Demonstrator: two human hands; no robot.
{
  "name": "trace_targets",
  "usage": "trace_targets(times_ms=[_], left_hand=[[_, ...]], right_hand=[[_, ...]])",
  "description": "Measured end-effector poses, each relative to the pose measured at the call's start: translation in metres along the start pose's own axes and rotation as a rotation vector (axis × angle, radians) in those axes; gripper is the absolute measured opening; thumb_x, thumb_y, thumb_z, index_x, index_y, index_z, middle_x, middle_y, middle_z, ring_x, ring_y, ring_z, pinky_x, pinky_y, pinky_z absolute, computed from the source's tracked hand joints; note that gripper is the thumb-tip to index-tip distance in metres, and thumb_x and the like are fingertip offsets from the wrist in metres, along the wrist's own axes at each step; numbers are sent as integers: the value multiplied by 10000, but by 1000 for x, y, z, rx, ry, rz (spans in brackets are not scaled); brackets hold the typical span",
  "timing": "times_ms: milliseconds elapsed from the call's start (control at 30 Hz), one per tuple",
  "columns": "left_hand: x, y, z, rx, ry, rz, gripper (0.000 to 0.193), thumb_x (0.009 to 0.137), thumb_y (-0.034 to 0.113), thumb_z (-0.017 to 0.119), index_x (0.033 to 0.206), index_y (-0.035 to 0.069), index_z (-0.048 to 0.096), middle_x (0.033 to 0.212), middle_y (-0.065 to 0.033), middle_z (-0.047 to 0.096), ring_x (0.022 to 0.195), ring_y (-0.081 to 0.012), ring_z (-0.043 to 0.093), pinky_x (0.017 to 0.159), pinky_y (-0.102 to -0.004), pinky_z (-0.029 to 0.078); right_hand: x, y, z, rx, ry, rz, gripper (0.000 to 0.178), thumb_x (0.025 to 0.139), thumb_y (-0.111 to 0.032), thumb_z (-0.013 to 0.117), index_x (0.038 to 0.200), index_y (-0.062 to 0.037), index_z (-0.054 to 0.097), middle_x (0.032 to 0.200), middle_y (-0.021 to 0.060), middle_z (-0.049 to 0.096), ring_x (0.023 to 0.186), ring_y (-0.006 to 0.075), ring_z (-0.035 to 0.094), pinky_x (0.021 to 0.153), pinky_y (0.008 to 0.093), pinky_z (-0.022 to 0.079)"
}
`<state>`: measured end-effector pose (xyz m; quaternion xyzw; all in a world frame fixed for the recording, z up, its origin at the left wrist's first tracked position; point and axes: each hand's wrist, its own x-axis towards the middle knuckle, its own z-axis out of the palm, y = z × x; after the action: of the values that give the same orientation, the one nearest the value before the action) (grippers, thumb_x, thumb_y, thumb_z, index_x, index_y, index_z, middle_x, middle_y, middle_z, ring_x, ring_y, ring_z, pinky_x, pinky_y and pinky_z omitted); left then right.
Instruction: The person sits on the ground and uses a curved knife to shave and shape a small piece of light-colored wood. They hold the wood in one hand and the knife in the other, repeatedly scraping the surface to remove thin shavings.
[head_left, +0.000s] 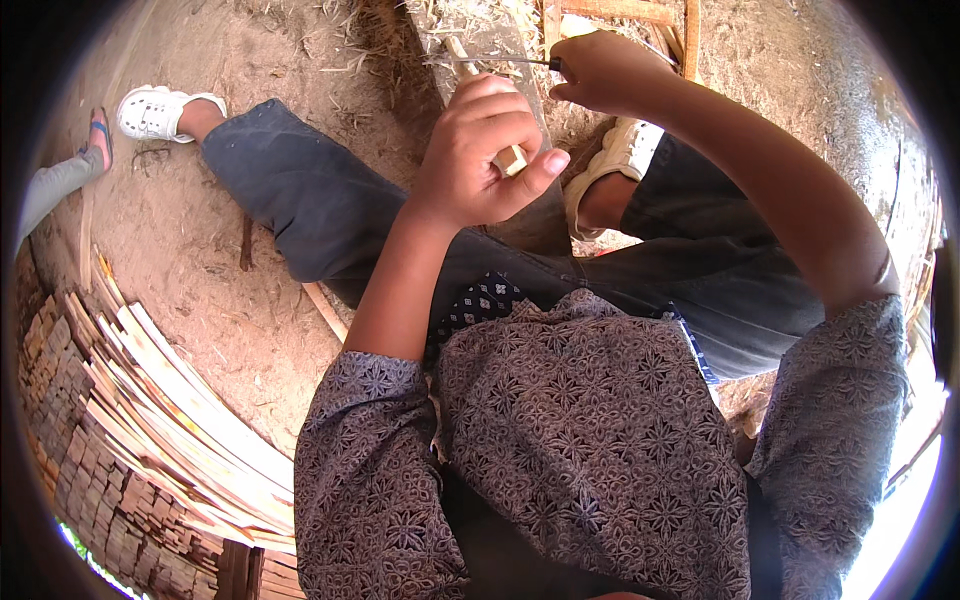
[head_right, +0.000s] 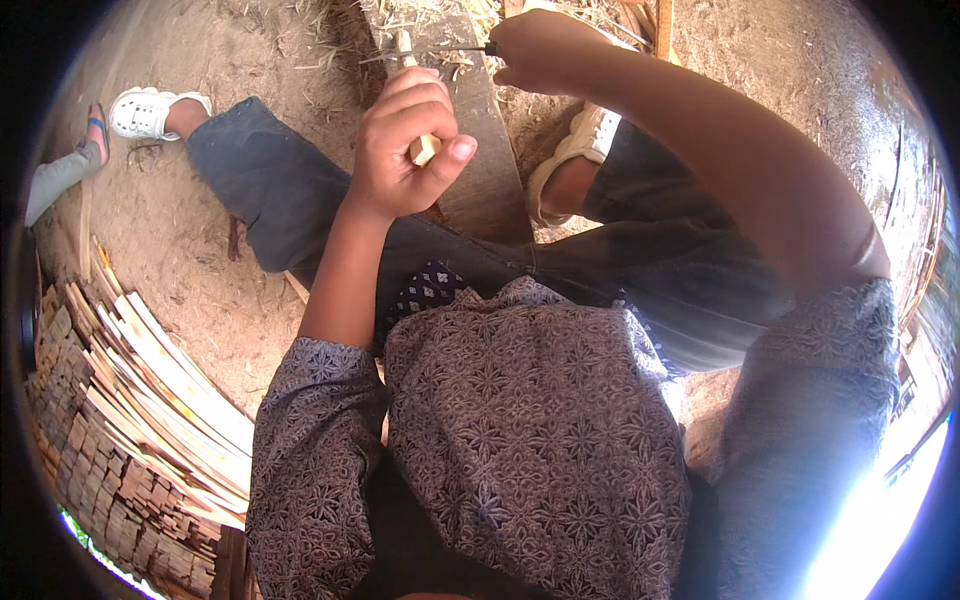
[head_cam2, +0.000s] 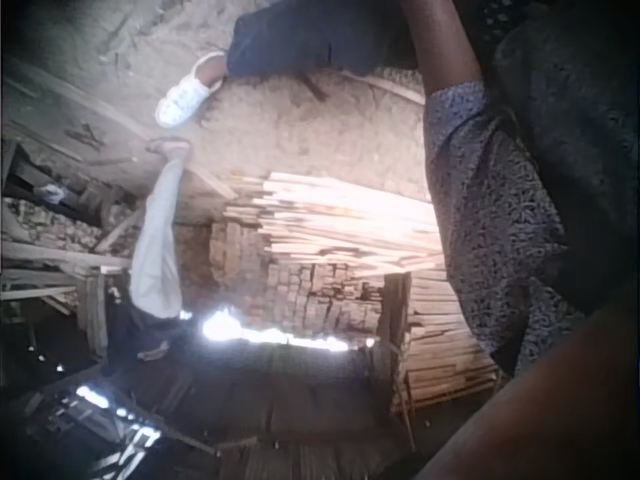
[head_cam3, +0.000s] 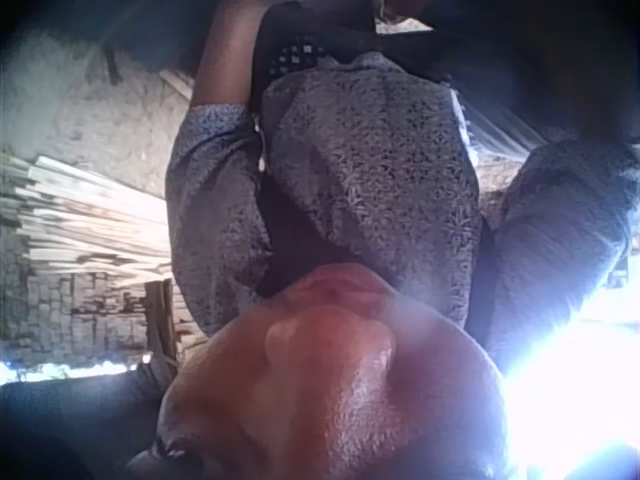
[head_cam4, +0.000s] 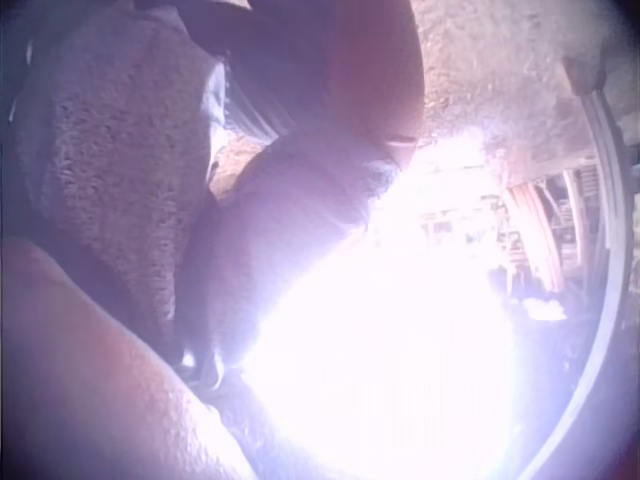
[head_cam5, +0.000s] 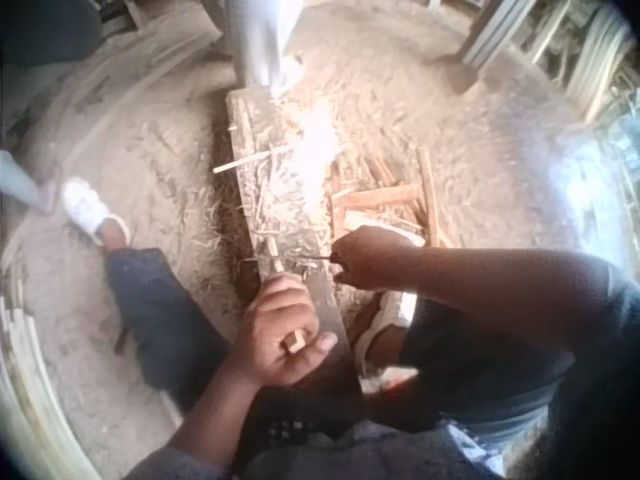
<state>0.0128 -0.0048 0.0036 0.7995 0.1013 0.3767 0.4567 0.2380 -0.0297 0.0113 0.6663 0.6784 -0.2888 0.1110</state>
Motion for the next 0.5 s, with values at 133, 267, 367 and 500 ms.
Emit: trace_targets(times_ms=[133, 267, 367, 500], left_hand=[[0, 0, -2, 5, -20, -44, 383, 889, 304, 726, 631, 92, 540, 638, -37, 532, 654, -249, 495, 722, -372, 429], [5, 4, -4, 23, -25, -42, 334, 856, 250, 717, 628, 85, 536, 622, -41, 531, 625, -248, 501, 722, -374, 435], [6, 3, 1, 24, 53, 6, 339, 863, 241, 676, 615, 77, 512, 611, -54, 491, 615, -220, 467, 634, -356, 413], [1, 2, -2, 1, 61, -11, 304, 831, 221, 690, 621, 76, 526, 616, -54, 508, 617, -237, 487, 656, -368, 424]], right_hand=[[-5, -9, -22, -34, 18, 56, 356, 911, -399, 729, 962, -48, 692, 831, 149, 725, 826, 380, 716, 740, 514, 554], [39, 12, 21, -75, 73, 50, 253, 878, -218, 676, 1000, -2, 724, 849, 216, 734, 815, 409, 726, 741, 509, 575], [81, 0, 23, -128, -68, 200, 196, 831, -145, 692, 956, -21, 778, 929, 219, 756, 887, 367, 749, 776, 480, 595], [97, 16, 34, -149, -136, 124, 220, 819, -107, 636, 958, 23, 745, 893, 262, 733, 842, 414, 733, 747, 494, 587]])
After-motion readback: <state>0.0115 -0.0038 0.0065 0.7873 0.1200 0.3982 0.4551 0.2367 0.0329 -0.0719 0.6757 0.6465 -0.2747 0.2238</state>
